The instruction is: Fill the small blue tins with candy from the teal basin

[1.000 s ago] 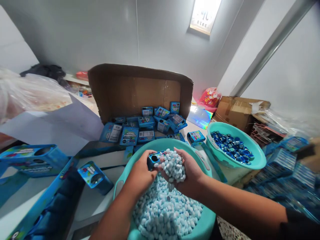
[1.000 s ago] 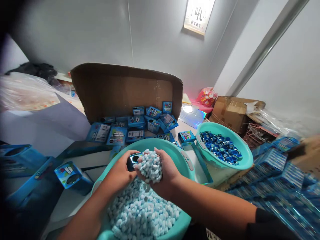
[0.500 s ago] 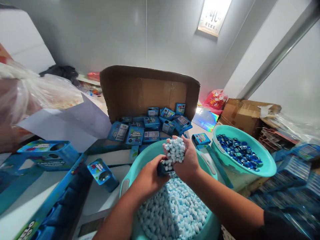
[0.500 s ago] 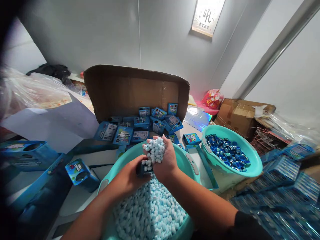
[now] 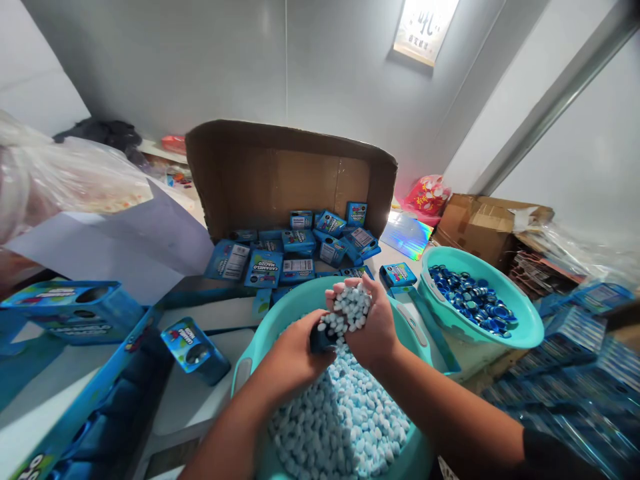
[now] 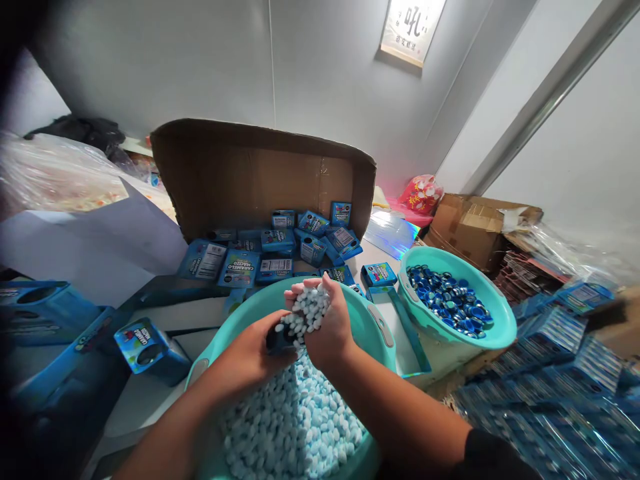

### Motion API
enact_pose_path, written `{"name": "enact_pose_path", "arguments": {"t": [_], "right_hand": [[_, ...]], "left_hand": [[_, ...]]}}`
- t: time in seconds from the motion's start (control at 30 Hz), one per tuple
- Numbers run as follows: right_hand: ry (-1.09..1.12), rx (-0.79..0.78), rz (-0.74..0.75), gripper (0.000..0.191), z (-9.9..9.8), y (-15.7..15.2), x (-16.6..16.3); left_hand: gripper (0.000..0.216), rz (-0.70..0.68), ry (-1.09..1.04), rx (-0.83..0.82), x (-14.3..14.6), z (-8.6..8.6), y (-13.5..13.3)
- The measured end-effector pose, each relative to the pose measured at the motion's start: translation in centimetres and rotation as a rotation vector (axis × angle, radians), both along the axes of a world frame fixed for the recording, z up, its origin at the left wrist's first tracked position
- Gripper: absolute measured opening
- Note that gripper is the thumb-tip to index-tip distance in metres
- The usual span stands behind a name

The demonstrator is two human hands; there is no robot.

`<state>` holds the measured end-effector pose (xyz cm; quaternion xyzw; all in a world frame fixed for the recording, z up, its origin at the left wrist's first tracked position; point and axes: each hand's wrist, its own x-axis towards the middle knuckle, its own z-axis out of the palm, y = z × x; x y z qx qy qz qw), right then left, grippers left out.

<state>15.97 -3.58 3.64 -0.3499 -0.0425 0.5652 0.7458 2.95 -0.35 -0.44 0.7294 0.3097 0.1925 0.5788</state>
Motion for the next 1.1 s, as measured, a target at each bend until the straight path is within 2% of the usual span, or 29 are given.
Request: {"name": "enact_pose_path", "arguments": {"t": [0.27,0.47,0.6,0.73,1.1], "right_hand": [[-0.097,0.022,0.006,0.027,0.2,-0.5,0.0],[-0.388,0.048,0.007,0.035,-0.4,-0.8,-0.6],[-0.348,0.022,0.029,0.041,-0.4,-0.6,-0.7],[-0.304,0.029,0.036,0.041,-0.3,-0.5,-0.6],[-0.474,0.276,0.082,0.043,-0.2,-1.1,-0.4]], "left_hand": [[0.044,0.017,-0.034,-0.018,-0.1,0.1,-0.2],[0.047,0.043,-0.013,0.05,0.0,0.1,0.0],[0.053,0.032,-0.029,0.065,0.0,-0.1,0.0],[0.055,0.026,0.057,0.094,0.0,-0.2,-0.2],[0.048,0.098,0.078,0.21,0.2,0.1,-0.6]]}}
